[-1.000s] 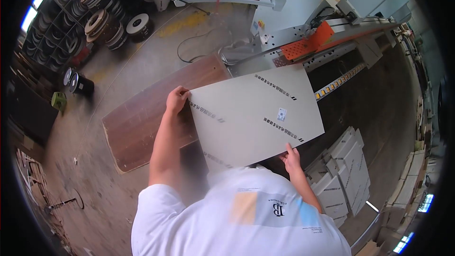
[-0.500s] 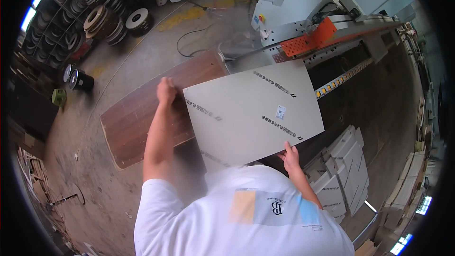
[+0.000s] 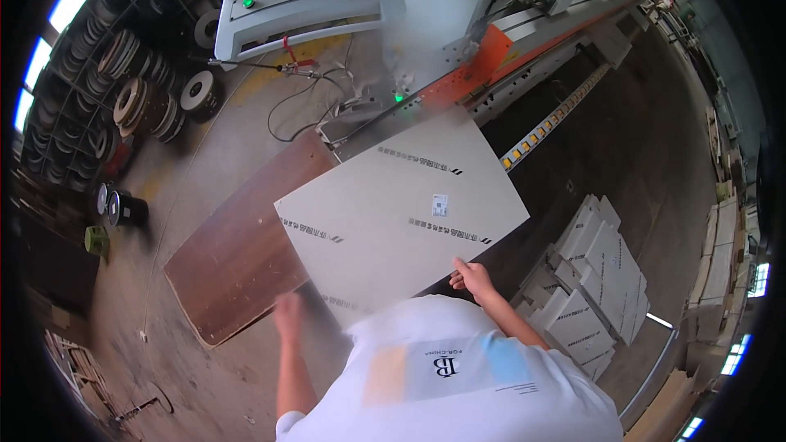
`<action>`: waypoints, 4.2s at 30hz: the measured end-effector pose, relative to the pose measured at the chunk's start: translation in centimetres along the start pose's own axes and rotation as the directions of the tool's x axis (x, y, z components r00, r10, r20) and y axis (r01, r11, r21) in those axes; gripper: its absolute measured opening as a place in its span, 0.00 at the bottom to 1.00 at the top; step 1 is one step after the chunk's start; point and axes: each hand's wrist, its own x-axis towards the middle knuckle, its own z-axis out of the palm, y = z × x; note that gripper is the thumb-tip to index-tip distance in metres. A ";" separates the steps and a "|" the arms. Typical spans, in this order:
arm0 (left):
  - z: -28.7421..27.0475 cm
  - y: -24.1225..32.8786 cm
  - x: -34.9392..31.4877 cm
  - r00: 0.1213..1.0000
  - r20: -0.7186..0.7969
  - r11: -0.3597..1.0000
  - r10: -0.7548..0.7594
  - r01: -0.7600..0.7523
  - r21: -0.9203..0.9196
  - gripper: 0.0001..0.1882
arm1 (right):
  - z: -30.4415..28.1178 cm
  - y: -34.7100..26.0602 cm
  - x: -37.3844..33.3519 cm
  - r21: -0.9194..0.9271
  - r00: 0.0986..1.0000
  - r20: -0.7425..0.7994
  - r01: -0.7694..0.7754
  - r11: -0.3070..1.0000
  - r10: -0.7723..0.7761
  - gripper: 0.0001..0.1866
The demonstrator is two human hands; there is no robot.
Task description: The person picks up boards and narrow strips from a stack, places them onto the intake of a large industrial machine, and pushes them through for processing.
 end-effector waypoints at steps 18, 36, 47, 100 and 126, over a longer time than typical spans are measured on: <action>15.9 3.5 -3.3 0.956 0.189 0.954 -0.225 0.176 0.244 0.25 | -3.6 -8.3 7.8 -0.099 0.968 -0.102 0.218 0.971 -0.228 0.23; 26.2 8.7 2.9 0.840 0.539 0.967 -0.056 -0.089 0.239 0.27 | -8.8 -6.4 8.5 0.144 0.916 -0.248 0.358 0.923 -0.316 0.18; 25.1 0.0 2.8 0.644 0.745 0.920 0.172 -0.376 0.112 0.16 | -10.8 17.6 -7.5 -0.081 0.835 -0.546 0.022 0.996 -0.063 0.20; 60.1 17.5 -27.0 -0.145 0.847 0.858 -0.511 -0.149 0.492 0.18 | -38.8 2.6 -11.3 -0.261 0.650 -0.413 0.587 0.767 -0.638 0.10; 23.0 18.3 -1.4 0.519 0.854 0.815 0.032 0.481 -0.323 0.35 | -16.0 0.0 -13.6 -0.212 0.876 -0.107 0.442 0.872 -0.470 0.11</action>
